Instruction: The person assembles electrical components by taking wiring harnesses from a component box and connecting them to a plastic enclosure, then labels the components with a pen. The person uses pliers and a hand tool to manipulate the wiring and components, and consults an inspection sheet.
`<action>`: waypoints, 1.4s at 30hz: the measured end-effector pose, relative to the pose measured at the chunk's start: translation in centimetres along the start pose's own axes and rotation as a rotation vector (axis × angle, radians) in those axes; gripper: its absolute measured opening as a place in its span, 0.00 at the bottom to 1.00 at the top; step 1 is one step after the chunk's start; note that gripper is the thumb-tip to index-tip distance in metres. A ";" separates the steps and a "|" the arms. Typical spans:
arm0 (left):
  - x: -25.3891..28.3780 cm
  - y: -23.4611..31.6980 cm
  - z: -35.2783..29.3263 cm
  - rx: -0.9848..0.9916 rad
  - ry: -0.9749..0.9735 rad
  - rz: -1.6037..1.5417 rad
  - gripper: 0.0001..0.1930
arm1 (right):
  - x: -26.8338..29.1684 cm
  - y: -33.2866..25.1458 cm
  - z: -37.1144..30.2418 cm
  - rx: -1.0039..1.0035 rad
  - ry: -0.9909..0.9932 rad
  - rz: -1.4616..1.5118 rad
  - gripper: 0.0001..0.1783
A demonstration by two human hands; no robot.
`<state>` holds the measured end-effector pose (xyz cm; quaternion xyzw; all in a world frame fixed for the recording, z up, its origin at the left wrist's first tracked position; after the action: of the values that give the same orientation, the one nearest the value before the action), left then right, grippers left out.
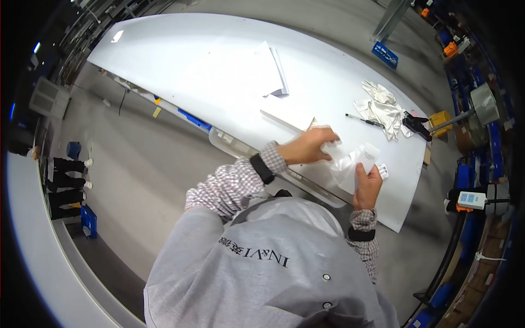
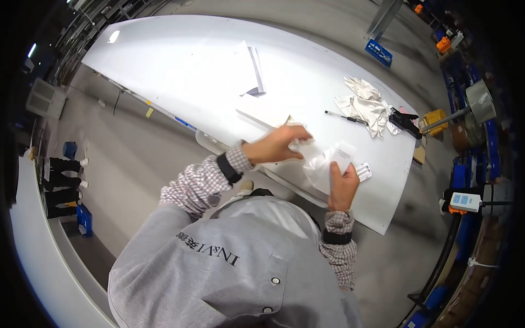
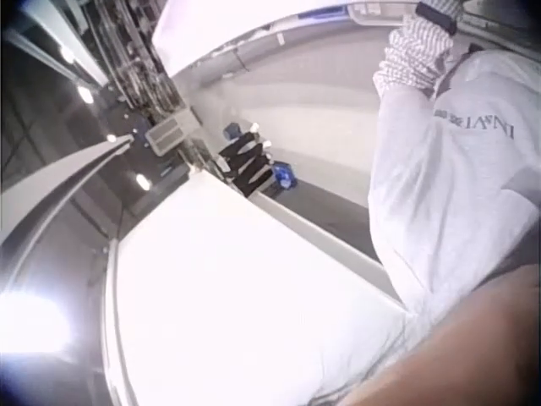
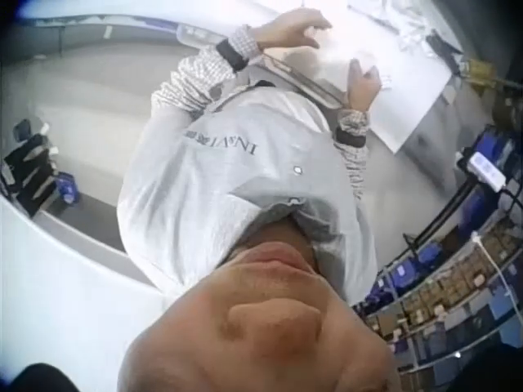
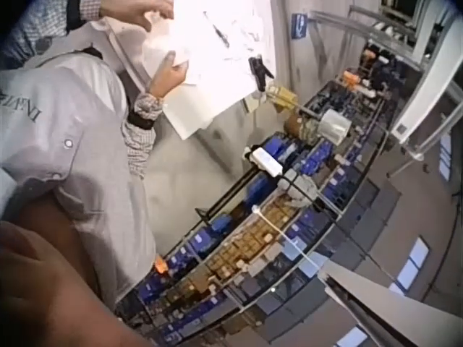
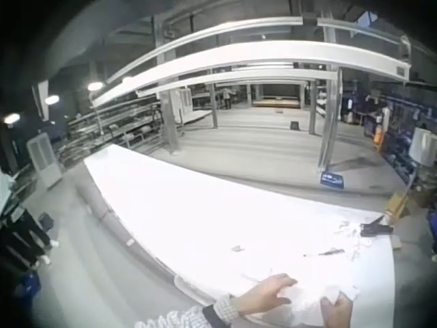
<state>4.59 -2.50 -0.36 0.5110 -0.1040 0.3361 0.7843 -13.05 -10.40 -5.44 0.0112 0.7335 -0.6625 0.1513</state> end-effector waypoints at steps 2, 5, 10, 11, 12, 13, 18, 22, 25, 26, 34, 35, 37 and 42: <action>3.0 -2.0 0.5 -0.184 0.024 0.575 0.35 | 0.0 -0.9 -0.4 -0.001 -0.079 -0.200 0.14; 4.7 -7.6 0.9 -0.194 -0.125 0.885 0.39 | -1.7 -0.8 -0.8 0.063 -0.226 -0.320 0.17; 6.6 -7.1 1.2 0.001 -0.174 0.735 0.39 | -3.1 -1.7 -1.3 0.071 -0.176 -0.241 0.33; 7.6 -5.6 1.4 0.086 0.044 0.487 0.37 | -3.2 -2.1 -1.3 0.017 -0.161 -0.228 0.35; 8.7 -4.9 0.9 0.178 0.263 0.238 0.35 | -3.6 -2.5 -1.5 0.012 -0.164 -0.190 0.34; 8.8 -4.7 0.1 0.024 0.427 0.132 0.35 | -3.7 -2.6 -1.5 -0.036 -0.175 -0.124 0.32; 6.3 -6.3 -3.2 0.226 0.503 -0.293 0.32 | -6.3 -3.5 -2.9 -0.031 -0.225 0.043 0.25; 5.1 -6.0 -3.8 0.364 0.392 -0.575 0.24 | -10.3 -4.3 -3.7 0.057 -0.285 0.109 0.22; 4.2 -3.6 -3.5 0.188 0.288 -0.479 0.21 | -12.6 -2.4 -2.2 -0.033 -0.342 0.158 0.19; 4.6 -2.8 -3.8 0.138 0.263 -0.413 0.24 | -12.8 -2.5 -2.1 -0.032 -0.307 0.171 0.18; 12.9 -15.9 4.9 0.646 0.764 0.459 0.39 | -6.9 -2.9 -2.5 -0.020 -0.084 0.269 0.13; 13.4 -19.4 8.5 0.738 0.685 0.523 0.49 | -7.4 -3.0 -2.0 -0.020 -0.064 0.277 0.11; 11.4 -22.3 14.8 0.761 0.482 0.672 0.44 | -5.8 -1.4 -0.6 0.005 -0.005 0.166 0.13; 11.1 -31.5 19.1 0.098 -0.198 1.055 0.18 | -6.1 -0.3 -3.8 -0.085 -0.082 0.436 0.20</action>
<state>36.32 -22.39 -9.06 0.4546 -0.4040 0.6392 0.4707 -8.10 -5.66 -3.46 0.1363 0.7343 -0.5825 0.3209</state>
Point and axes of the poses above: each hand's wrist, its own z-axis towards the middle knuckle, its own x-axis out of the back of the hand, y = z × x, the point moved 5 cm from there along z, towards the middle knuckle, and after that the axes turned 14 degrees about y, right-handed, at the moved point
